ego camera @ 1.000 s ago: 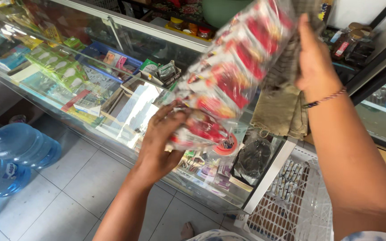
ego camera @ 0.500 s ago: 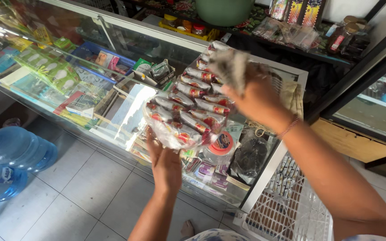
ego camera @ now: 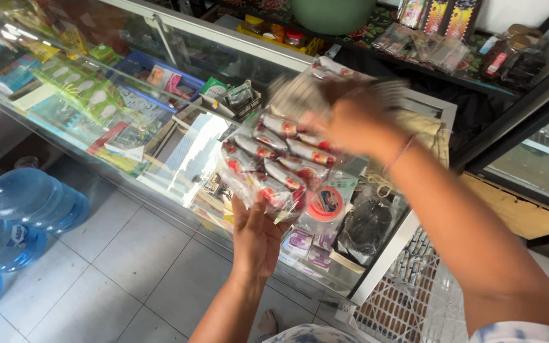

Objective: The person wipes the glass display counter and shelves with a cloth, moving packaged snacks and small boxes aside to reach different areas. They repeatedly wipe the glass surfaces and then return the items to their original positions.

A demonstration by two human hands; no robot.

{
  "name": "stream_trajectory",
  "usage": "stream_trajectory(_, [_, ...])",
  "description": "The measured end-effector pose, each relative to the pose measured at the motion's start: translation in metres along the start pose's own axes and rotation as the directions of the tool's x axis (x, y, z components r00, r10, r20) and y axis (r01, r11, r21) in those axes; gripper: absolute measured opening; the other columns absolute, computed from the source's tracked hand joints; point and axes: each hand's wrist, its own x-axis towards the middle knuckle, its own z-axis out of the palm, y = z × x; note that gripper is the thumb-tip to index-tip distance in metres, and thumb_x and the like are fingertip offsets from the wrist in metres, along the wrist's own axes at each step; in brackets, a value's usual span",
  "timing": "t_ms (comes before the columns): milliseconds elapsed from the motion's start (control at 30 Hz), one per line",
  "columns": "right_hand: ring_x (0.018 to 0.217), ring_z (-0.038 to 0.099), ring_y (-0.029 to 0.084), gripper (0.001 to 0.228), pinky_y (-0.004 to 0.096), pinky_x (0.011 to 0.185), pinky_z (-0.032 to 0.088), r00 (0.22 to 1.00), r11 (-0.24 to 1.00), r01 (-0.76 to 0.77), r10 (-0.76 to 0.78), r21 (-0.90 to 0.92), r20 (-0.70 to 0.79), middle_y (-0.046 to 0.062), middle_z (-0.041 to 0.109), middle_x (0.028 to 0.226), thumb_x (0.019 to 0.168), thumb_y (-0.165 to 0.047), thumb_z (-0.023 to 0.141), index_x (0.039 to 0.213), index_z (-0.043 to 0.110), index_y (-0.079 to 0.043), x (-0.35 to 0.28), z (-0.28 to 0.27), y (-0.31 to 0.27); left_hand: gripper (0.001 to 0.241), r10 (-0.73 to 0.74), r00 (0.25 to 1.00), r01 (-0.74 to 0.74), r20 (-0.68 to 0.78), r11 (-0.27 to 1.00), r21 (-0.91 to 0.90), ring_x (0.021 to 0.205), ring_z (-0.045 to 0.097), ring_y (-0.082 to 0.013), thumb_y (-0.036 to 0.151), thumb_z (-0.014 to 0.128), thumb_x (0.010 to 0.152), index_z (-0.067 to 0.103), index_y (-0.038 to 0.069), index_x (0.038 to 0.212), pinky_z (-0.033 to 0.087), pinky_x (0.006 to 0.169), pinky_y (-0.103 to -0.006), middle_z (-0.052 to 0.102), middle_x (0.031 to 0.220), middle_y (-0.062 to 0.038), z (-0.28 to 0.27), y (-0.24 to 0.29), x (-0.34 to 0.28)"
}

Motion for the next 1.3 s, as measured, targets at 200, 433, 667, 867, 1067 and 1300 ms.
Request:
stream_trajectory(200, [0.103, 0.070, 0.020, 0.052, 0.040, 0.092, 0.049, 0.800, 0.861, 0.137, -0.387, -0.490, -0.458, 0.001, 0.073, 0.117, 0.106, -0.068, 0.040, 0.131, 0.060, -0.028, 0.013, 0.019, 0.001, 0.053, -0.140, 0.990, 0.140, 0.011, 0.990, -0.004, 0.125, 0.063, -0.0325, 0.017, 0.043, 0.101, 0.025, 0.026, 0.149, 0.055, 0.098, -0.0602, 0.056, 0.144, -0.012, -0.004, 0.011, 0.005])
stream_trajectory(433, [0.115, 0.069, 0.030, 0.064, 0.046, 0.103, 0.046, 0.448, 0.679, 0.607, -0.721, -0.412, -0.529, 0.004, 0.070, 0.130, 0.097, -0.064, 0.048, 0.146, 0.053, -0.021, -0.010, 0.049, -0.055, 0.046, -0.068, 0.994, 0.059, 0.083, 0.993, 0.101, 0.117, 0.064, -0.0363, 0.008, 0.047, 0.106, 0.029, 0.012, 0.148, 0.056, 0.099, -0.0586, 0.058, 0.132, -0.019, -0.013, 0.001, 0.007])
stream_trajectory(667, [0.100, 0.073, 0.037, 0.084, 0.045, 0.097, 0.054, 0.990, 0.990, -0.130, 0.132, -0.048, 0.039, 0.024, 0.076, 0.103, 0.109, -0.072, 0.029, 0.112, 0.077, -0.002, 0.076, 0.000, 0.048, 0.057, -0.055, 0.998, 0.051, 0.027, 0.991, 0.124, 0.122, 0.064, -0.0329, 0.002, 0.050, 0.099, 0.027, 0.017, 0.149, 0.058, 0.098, -0.0557, 0.058, 0.139, -0.016, 0.004, 0.014, 0.001])
stream_trajectory(867, [0.104, 0.073, 0.025, 0.072, 0.045, 0.119, 0.043, 0.967, 0.923, 0.256, -0.250, -0.287, 0.056, 0.013, 0.082, 0.094, 0.103, -0.071, 0.042, 0.107, 0.077, -0.008, 0.029, 0.028, -0.029, 0.068, -0.079, 0.995, 0.067, 0.067, 0.984, 0.165, 0.118, 0.065, -0.0280, -0.003, 0.051, 0.093, 0.023, 0.023, 0.149, 0.060, 0.092, -0.0501, 0.057, 0.136, -0.012, 0.003, 0.016, 0.007])
stream_trajectory(1067, [0.094, 0.072, 0.031, 0.066, 0.045, 0.095, 0.054, 0.884, 0.911, 0.412, -0.398, 0.006, -0.246, 0.017, 0.075, 0.101, 0.107, -0.065, 0.046, 0.115, 0.072, -0.005, 0.041, 0.022, -0.009, 0.069, 0.059, 0.996, -0.078, 0.067, 0.942, 0.326, 0.092, 0.059, -0.0175, -0.004, 0.062, 0.096, 0.028, 0.012, 0.154, 0.051, 0.072, -0.0323, 0.059, 0.116, -0.012, -0.019, -0.001, -0.003])
stream_trajectory(1300, [0.066, 0.072, 0.024, 0.071, 0.042, 0.068, 0.061, 0.965, 0.948, 0.243, -0.214, 0.205, -0.152, 0.016, 0.075, 0.086, 0.107, -0.065, 0.041, 0.106, 0.073, -0.001, 0.060, -0.008, -0.011, 0.063, 0.086, 0.987, -0.137, 0.132, 0.886, 0.443, 0.100, 0.064, -0.0139, -0.003, 0.063, 0.094, 0.029, 0.008, 0.145, 0.056, 0.083, -0.0295, 0.063, 0.117, -0.009, -0.023, -0.005, -0.002])
